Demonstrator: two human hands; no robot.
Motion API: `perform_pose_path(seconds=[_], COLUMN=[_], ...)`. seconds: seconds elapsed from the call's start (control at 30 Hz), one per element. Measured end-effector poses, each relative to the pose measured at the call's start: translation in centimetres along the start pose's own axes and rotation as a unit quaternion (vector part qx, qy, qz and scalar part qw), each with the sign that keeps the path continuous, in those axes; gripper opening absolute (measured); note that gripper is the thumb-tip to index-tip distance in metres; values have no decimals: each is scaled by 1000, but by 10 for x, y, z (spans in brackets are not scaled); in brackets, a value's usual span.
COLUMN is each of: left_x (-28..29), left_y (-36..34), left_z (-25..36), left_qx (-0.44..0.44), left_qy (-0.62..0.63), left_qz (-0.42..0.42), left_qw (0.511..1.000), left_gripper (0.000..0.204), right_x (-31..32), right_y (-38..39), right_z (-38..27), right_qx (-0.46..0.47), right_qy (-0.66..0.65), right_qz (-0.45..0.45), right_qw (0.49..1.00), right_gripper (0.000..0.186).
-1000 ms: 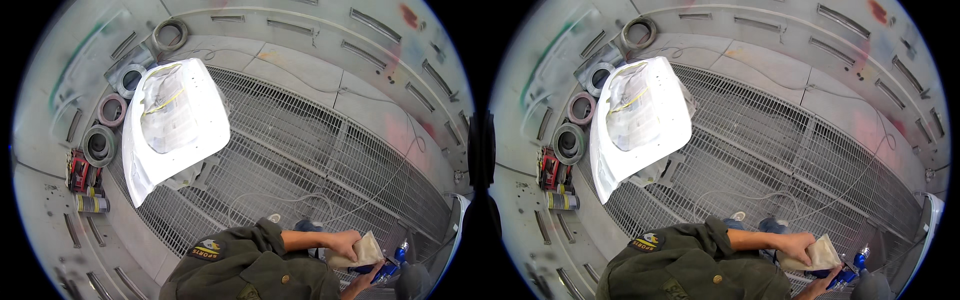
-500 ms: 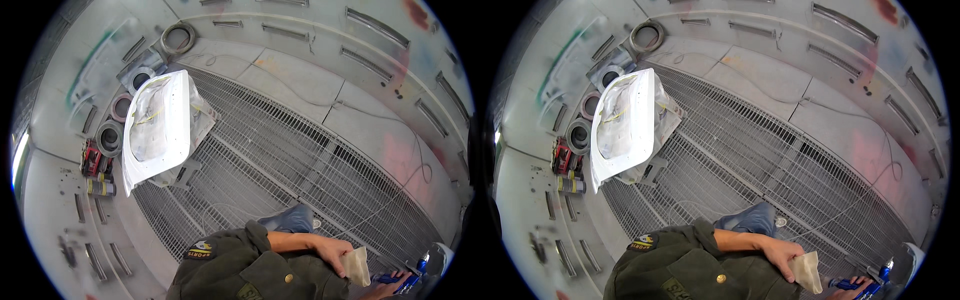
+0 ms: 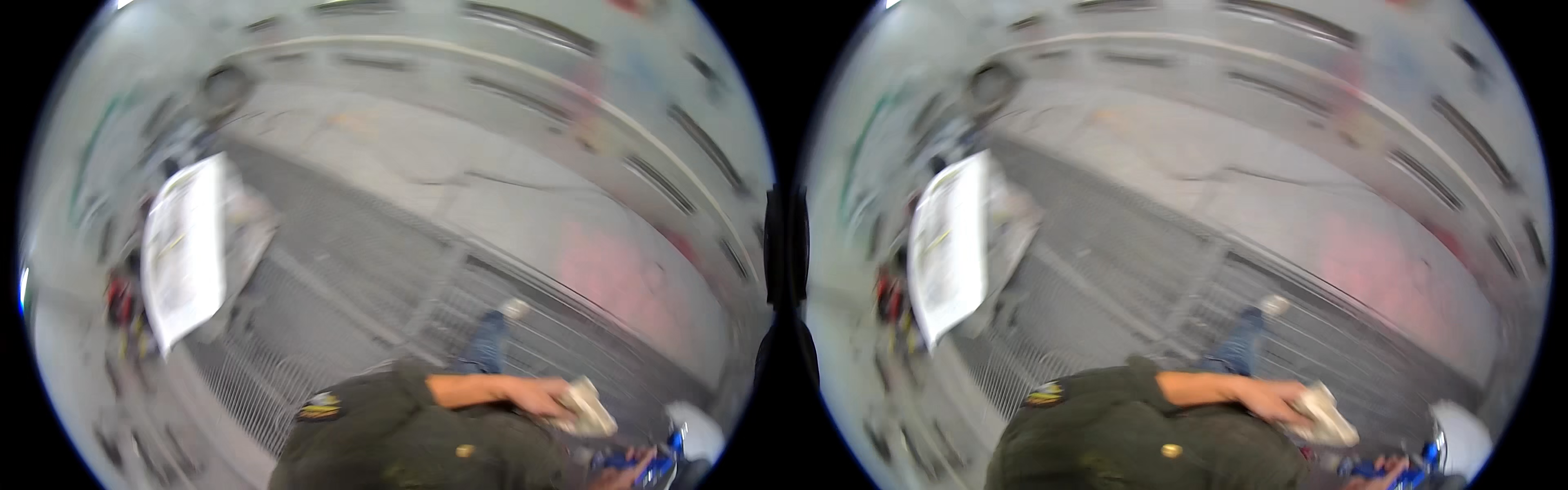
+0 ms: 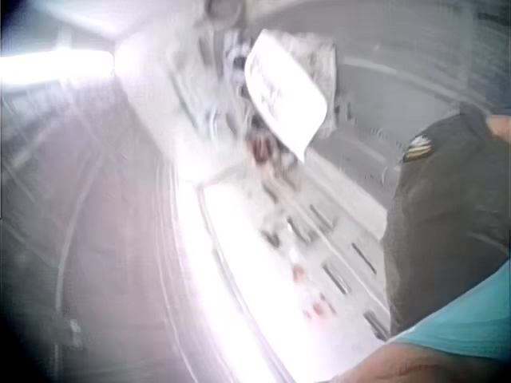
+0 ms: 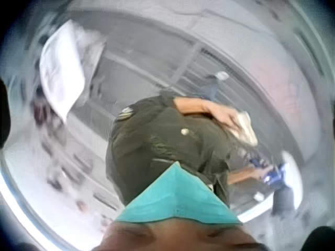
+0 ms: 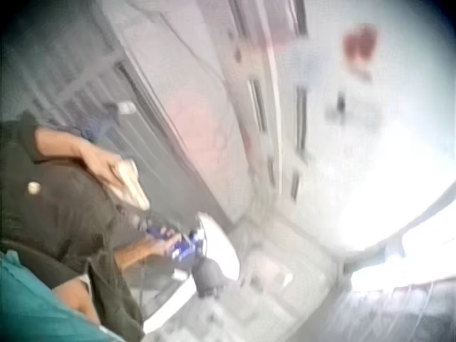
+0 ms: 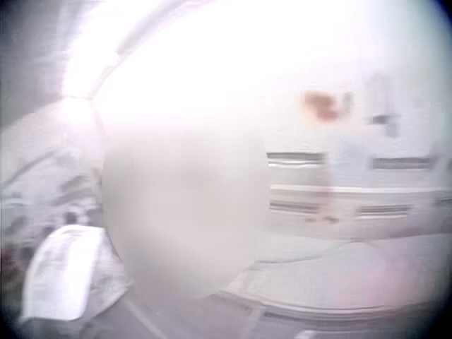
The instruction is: The person holds a small white plate with a cartoon drawing near a white car hood, then wipes the hood with a cloth. The person uses a spray gun to apply white paint to the hood in a paint booth.
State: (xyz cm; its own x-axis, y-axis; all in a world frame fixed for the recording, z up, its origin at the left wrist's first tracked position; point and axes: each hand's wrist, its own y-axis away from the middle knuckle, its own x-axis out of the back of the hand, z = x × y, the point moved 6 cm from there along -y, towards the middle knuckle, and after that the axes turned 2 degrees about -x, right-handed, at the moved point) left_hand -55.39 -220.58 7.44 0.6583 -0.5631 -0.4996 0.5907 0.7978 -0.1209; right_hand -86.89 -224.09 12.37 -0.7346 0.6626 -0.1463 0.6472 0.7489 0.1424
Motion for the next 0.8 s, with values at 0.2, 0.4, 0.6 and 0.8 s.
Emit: perform_pose_path(seconds=[0.2, 0.4, 0.6, 0.8], left_x=[145, 235, 240, 200], left_y=[-107, -179, -270, -349], left_z=[43, 60, 116, 149], left_qx=[97, 195, 171, 192], left_qy=[16, 64, 40, 47], left_qz=[99, 184, 128, 61], left_qw=[990, 961, 976, 978], left_gripper=[32, 34, 40, 46], right_x=[-82, -80, -97, -103], right_y=[-57, -41, -18, -41], right_z=[-52, -58, -102, -124], right_qx=[117, 169, 219, 261], right_qy=[-64, -76, -118, -173], right_qz=[81, 153, 259, 293], right_qw=[988, 971, 933, 904], right_gripper=[22, 29, 38, 38])
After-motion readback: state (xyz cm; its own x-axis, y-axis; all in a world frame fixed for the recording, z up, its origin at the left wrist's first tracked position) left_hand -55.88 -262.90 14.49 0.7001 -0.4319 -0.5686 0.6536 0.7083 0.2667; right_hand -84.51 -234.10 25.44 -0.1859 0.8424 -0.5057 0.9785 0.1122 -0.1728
